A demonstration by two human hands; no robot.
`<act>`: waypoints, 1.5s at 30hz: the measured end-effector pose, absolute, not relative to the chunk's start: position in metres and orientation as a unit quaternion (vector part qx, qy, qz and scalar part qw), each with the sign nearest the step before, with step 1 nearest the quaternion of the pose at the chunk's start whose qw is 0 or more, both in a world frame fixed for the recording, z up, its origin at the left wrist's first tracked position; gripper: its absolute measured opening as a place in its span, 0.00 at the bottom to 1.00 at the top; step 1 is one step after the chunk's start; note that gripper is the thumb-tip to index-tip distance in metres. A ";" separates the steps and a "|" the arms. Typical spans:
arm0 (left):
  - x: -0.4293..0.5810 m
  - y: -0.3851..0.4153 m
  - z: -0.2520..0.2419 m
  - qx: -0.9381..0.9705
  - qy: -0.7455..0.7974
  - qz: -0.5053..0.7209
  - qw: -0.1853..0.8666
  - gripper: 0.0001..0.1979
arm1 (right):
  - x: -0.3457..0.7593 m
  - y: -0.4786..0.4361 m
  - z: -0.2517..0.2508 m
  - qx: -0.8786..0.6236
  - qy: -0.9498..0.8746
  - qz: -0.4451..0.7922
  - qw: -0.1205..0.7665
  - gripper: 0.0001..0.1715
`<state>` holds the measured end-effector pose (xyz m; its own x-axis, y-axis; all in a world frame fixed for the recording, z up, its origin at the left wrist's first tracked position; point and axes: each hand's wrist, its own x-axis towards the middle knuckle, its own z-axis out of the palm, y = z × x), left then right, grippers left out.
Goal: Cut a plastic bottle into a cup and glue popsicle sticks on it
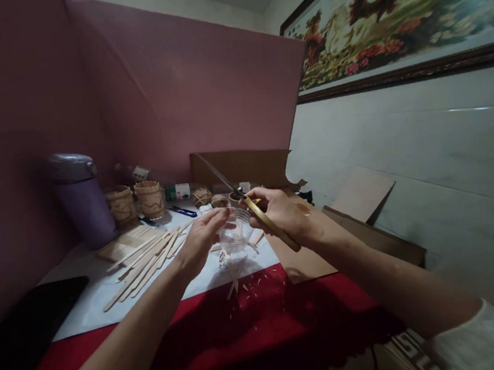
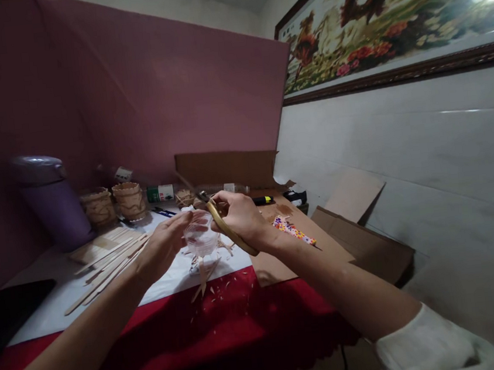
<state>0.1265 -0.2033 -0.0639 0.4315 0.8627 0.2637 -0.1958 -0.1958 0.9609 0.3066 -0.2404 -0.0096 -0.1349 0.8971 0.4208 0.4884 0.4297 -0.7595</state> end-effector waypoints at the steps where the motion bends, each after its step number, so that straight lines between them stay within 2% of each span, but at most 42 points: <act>1: 0.126 -0.202 -0.064 0.604 0.256 0.441 0.612 0.27 | 0.309 -0.240 -0.009 -0.461 -0.742 0.222 0.433 0.17; 4: 0.122 -0.200 -0.065 0.564 0.200 0.373 0.709 0.26 | 0.313 -0.239 -0.007 -0.405 -0.789 0.226 0.404 0.15; 6: 0.119 -0.200 -0.066 0.564 0.168 0.344 0.732 0.27 | 0.315 -0.238 -0.004 -0.386 -0.797 0.242 0.397 0.16; 10: 0.112 -0.200 -0.064 0.655 0.147 0.321 0.668 0.34 | 0.316 -0.240 0.002 -0.389 -0.778 0.296 0.396 0.18; 15: 0.113 -0.201 -0.060 0.677 0.181 0.352 0.620 0.29 | 0.316 -0.239 0.000 -0.403 -0.716 0.354 0.447 0.18; 20: 0.117 -0.202 -0.057 0.643 0.207 0.423 0.604 0.30 | 0.320 -0.238 -0.004 -0.384 -0.673 0.352 0.526 0.19; 23: 0.117 -0.203 -0.053 0.616 0.209 0.475 0.593 0.30 | 0.323 -0.247 -0.007 -0.447 -0.660 0.361 0.484 0.18; 27: 0.116 -0.202 -0.051 0.592 0.213 0.516 0.581 0.30 | 0.327 -0.264 -0.014 -0.550 -0.658 0.346 0.380 0.13; 30: 0.116 -0.201 -0.051 0.588 0.223 0.530 0.569 0.30 | 0.332 -0.272 -0.016 -0.553 -0.688 0.325 0.340 0.16; 35: 0.116 -0.200 -0.052 0.604 0.236 0.526 0.550 0.30 | 0.340 -0.275 -0.013 -0.514 -0.738 0.296 0.321 0.28; 40: 0.115 -0.200 -0.052 0.619 0.237 0.519 0.540 0.30 | 0.346 -0.268 -0.017 -0.492 -0.770 0.238 0.329 0.29; 45: 0.116 -0.202 -0.051 0.620 0.236 0.520 0.537 0.29 | 0.348 -0.265 -0.020 -0.490 -0.769 0.251 0.325 0.28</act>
